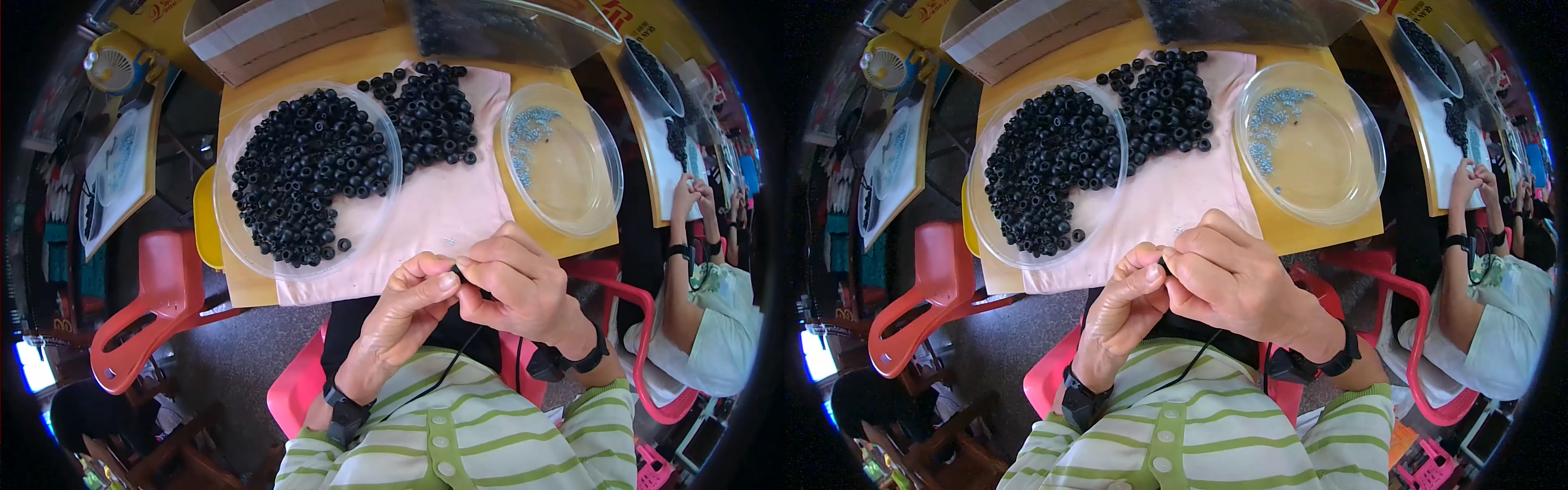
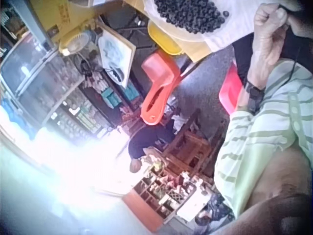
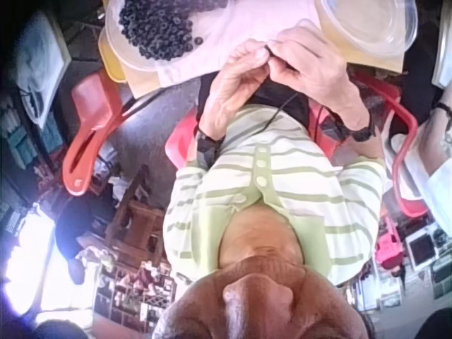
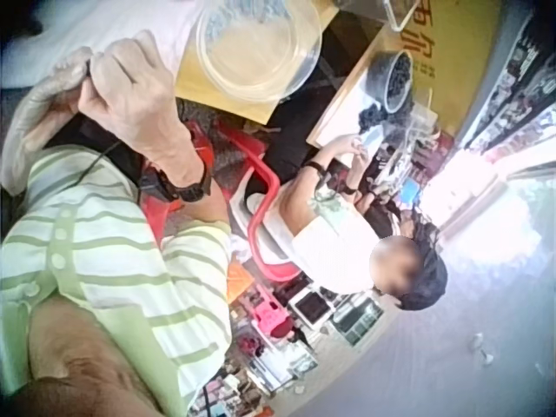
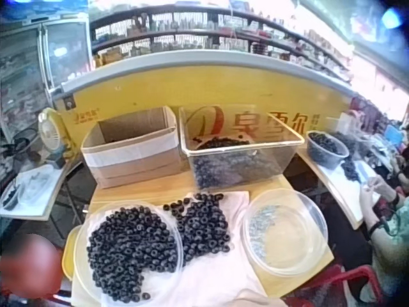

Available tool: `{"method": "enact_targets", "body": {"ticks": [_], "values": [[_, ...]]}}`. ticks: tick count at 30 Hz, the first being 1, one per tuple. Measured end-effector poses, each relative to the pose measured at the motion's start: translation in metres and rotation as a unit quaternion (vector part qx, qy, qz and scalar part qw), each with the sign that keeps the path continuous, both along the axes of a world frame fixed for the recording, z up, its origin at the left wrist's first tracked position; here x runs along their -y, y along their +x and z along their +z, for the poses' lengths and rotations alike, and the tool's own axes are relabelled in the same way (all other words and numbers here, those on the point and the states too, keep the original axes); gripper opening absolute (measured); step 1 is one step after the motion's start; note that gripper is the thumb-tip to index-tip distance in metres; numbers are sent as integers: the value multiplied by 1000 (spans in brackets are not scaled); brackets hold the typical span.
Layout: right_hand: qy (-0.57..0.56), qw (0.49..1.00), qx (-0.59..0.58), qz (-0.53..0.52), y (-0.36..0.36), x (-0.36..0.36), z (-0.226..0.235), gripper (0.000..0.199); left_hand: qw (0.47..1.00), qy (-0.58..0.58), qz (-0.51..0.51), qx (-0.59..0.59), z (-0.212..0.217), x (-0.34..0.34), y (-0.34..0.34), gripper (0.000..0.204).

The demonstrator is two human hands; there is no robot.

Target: The person is assembling small plastic components by inserting a smaller part into a larger circular housing.

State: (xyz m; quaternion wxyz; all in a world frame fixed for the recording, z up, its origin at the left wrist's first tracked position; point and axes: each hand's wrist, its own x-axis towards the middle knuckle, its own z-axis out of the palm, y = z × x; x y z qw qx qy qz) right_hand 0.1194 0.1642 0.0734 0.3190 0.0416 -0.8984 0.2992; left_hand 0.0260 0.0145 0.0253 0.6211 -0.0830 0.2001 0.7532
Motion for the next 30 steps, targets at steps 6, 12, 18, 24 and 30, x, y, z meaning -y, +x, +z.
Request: {"method": "enact_targets", "body": {"ticks": [6,12,18,24,30], "values": [[-1,998,60,19,-25,-14,18,25,981,-7,66,-181,17,-4,-19,13],[-4,966,46,-253,-63,-104,67,22,617,-259,76,-739,47,29,-80,18],[16,918,49,-394,-102,-177,82,32,461,-241,-15,-854,39,44,-99,17],[91,930,15,-357,-93,-178,65,30,417,-236,-59,-876,35,39,-103,21],[-17,972,125,-197,-39,-72,48,12,419,-239,-90,-872,37,35,-103,22]]}}
